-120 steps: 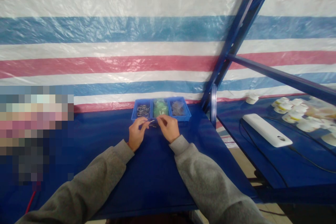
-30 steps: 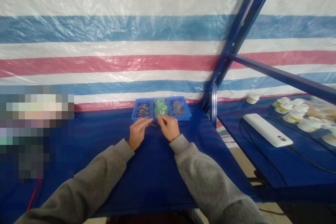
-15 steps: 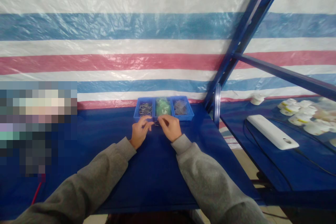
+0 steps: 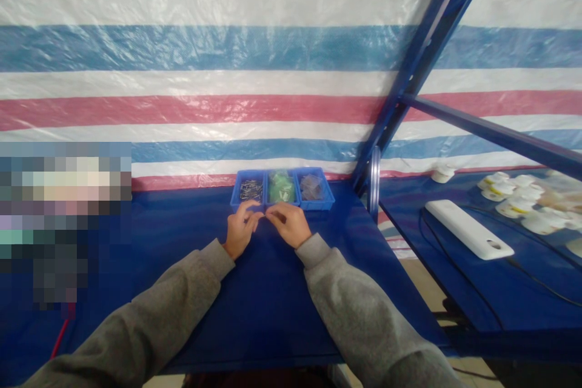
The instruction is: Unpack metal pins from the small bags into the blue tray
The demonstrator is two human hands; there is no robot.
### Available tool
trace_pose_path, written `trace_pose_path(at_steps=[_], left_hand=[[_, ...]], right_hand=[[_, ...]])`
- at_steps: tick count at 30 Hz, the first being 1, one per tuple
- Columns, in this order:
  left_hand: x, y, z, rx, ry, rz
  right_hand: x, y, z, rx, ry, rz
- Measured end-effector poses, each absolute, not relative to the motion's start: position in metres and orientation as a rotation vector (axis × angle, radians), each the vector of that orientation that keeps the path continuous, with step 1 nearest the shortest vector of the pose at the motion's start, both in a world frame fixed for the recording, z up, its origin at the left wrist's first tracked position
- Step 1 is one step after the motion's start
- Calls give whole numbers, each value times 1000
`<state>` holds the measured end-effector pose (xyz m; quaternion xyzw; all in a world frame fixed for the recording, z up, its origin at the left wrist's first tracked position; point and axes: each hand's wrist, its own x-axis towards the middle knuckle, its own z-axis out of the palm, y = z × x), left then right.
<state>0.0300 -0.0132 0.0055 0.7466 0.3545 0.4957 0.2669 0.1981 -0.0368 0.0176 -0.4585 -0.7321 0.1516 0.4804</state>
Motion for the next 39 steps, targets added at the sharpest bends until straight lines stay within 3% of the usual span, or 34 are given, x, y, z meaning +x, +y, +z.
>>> trace_pose_path(at_steps=[9,20,39], left_hand=[[31,-16,16,2137,931,1520],[28,-16,13,2236,1090,1472],[32,-16,16,2217,811,1481]], right_hand=[[201,-36,19,-1265,-1702,367],[197,-36,20,-1223,-1760,339],[199,-34,21,-1274,-1756,247]])
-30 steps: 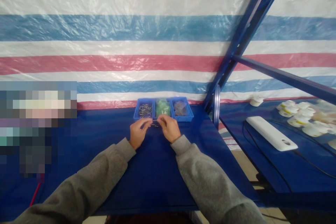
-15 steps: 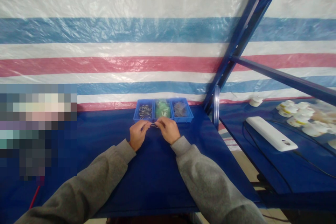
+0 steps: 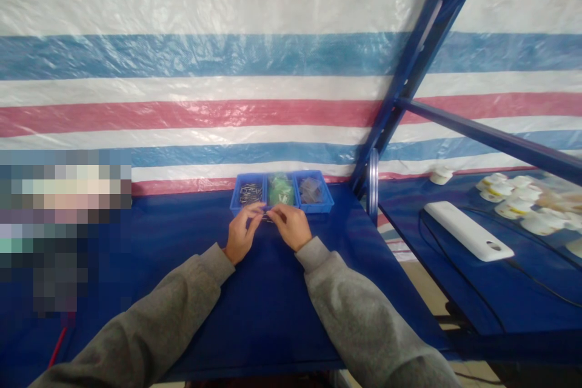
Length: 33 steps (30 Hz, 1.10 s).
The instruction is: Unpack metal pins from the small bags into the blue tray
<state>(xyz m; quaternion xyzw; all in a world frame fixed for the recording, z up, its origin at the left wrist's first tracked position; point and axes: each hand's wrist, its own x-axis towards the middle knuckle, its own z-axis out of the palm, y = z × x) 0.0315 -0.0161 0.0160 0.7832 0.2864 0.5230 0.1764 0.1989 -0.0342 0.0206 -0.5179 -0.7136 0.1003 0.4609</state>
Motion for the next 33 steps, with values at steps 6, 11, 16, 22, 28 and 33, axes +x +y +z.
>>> trace_pose_path(at_steps=[6,11,16,22,28,33], left_hand=[[31,-19,14,2239,861,1459],[30,-18,14,2265,845,1490],[31,-19,15,2274,863,1472],[31,-20,11,2247,892,1459],[31,-18,11,2255,922,1468],[31,-18,12,2315,981,1549]], right_hand=[[201,-34,20,-1310,-1667,183],[201,-36,22,-1298,-1673,202],[201,-36,23,-1304,-1676,220],[201,-36,21,-1305,-1666,232],[202,-36,22,-1302,-1675,225],[202,-37,21,-1292,-1689,224]])
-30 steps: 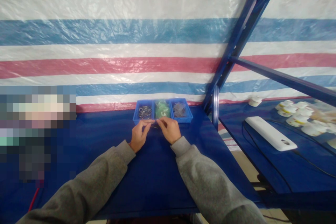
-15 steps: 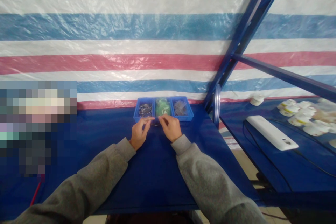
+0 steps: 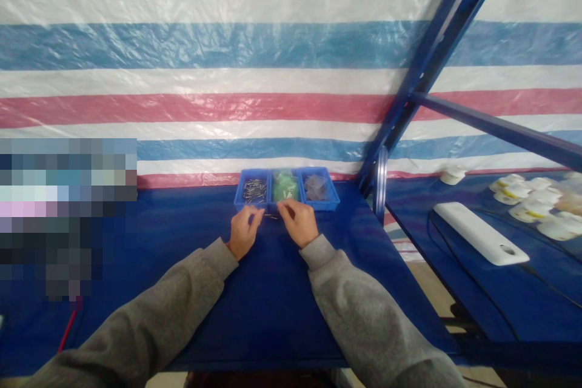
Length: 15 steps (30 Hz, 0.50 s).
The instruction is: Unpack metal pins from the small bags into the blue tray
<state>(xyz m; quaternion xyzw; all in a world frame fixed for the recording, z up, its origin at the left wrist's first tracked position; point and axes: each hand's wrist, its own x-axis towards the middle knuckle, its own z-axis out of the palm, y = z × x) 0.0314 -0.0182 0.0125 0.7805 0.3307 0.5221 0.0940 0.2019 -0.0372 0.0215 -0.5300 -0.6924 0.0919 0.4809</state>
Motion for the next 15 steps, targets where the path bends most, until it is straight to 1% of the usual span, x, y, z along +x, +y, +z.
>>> trace_pose_path(at_steps=[3,15], left_hand=[[32,-19,13,2327,1010,1584],[32,-15,14,2267,929,1532]], right_hand=[[202,-38,22,-1291,-1694,230],[202,-38,22,-1307,-1647,194]])
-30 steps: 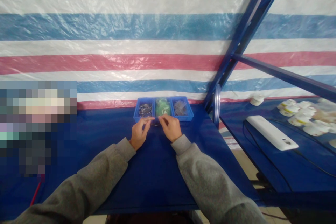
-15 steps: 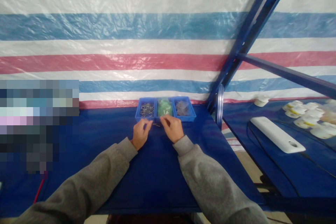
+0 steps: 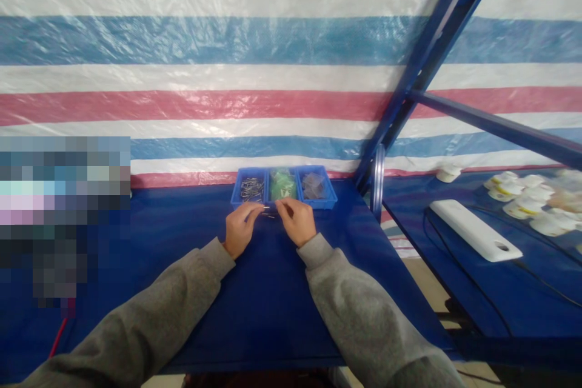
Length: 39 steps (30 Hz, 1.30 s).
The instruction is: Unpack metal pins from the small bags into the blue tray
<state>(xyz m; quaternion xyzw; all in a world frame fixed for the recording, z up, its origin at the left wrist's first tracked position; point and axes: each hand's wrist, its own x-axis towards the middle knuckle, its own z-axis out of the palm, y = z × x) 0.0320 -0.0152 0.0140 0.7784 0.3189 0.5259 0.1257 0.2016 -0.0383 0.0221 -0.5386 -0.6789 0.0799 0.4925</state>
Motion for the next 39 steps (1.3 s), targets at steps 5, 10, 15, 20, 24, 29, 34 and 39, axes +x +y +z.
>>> trace_pose_path(at_steps=[5,10,15,20,24,29,34,39], left_hand=[[31,-15,13,2203,946,1520],[30,-15,10,2182,945,1455],[29,-15,8,2173,924,1399],[31,-16,13,2127,936,1458],[31,-16,17,2136,983,1536],[30,-15,19,2149,922,1554],[31,-19,17,2117,843,1529],[33,-20,14,2158,840,1493]], right_hand=[[201,-37,20,-1231,-1647,225],[198,-40,21,-1145,-1731,276],[198,-39,22,-1154,-1754,290],[199,-39,21,-1218,-1726,290],[200,-38,20,-1254,-1692,283],[200,-35,19,-1251,-1764,242],[201,-34,19,-1291,-1743,177],[201,-35,20,-1282,-1693,174]])
